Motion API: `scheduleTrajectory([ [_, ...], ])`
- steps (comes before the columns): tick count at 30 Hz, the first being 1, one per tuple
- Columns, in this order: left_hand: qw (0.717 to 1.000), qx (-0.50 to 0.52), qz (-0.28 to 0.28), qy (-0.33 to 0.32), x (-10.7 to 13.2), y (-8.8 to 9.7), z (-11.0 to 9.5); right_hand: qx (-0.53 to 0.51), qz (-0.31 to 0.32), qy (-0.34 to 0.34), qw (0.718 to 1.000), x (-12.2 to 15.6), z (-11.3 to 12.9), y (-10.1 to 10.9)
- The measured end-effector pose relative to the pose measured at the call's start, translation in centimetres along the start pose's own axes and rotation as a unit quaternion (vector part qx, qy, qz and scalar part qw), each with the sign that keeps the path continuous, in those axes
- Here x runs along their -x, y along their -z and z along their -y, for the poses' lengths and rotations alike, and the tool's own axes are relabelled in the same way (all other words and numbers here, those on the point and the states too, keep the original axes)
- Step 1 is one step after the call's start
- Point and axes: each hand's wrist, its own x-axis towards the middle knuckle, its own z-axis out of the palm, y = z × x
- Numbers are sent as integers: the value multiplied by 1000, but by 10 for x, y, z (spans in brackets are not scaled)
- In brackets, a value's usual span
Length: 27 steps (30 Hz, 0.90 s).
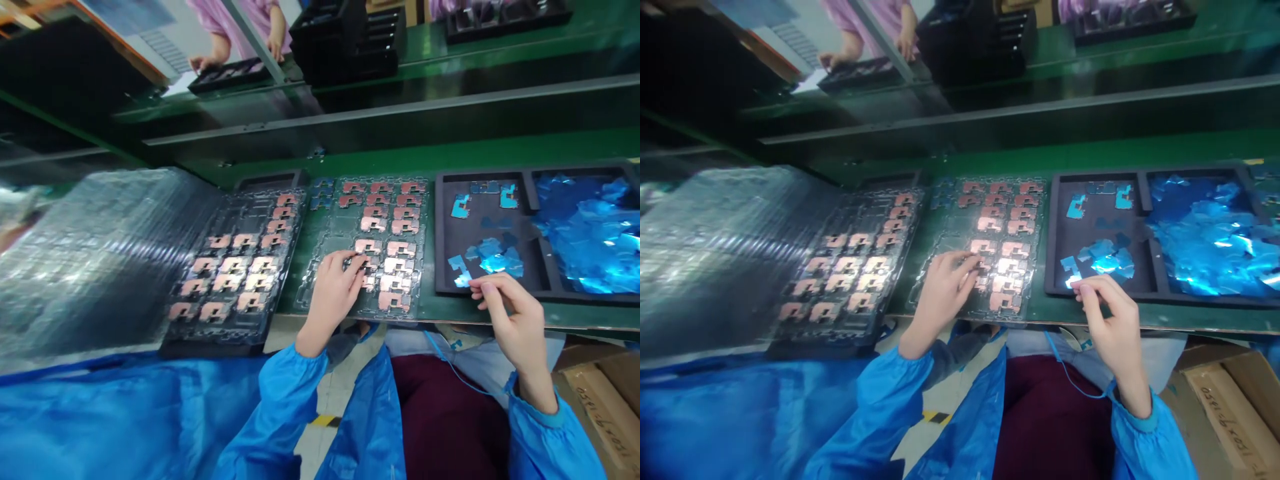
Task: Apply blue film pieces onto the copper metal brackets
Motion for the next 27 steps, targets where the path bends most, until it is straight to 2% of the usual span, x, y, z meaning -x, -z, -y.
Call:
scheduleTrajectory([
  [5, 998, -28, -31, -39, -5, -2, 13, -31, -2, -4, 1000, -1, 1, -1],
  [8, 995, -27, -57, -77, -27, 4, 5, -32, -8, -5, 999, -2, 0, 3],
  [9, 994, -25, -59, -93, -40, 6, -6, -31, -16, -6, 999, -2, 1, 5],
  [11, 991, -15, -43, -127, -74, 5, -42, -34, -31, -5, 999, -1, 2, 8],
  [13, 987, 14, -1, -160, -115, -5, -91, -39, -40, -2, 998, 1, 3, 11],
  [14, 987, 32, 21, -153, -138, -14, -117, -40, -41, -1, 998, 2, 3, 11],
  [17, 992, 54, 107, -48, -198, -48, -189, -35, -42, -5, 998, 6, 1, 15],
  [19, 989, 58, 138, 15, -226, -70, -221, -30, -49, -11, 998, 9, -3, 18],
  [22, 987, 58, 139, 59, -245, -94, -242, -27, -68, -15, 997, 13, -9, 24],
  [27, 977, 90, 162, 105, -251, -105, -240, -30, -85, -11, 996, 13, -16, 30],
])
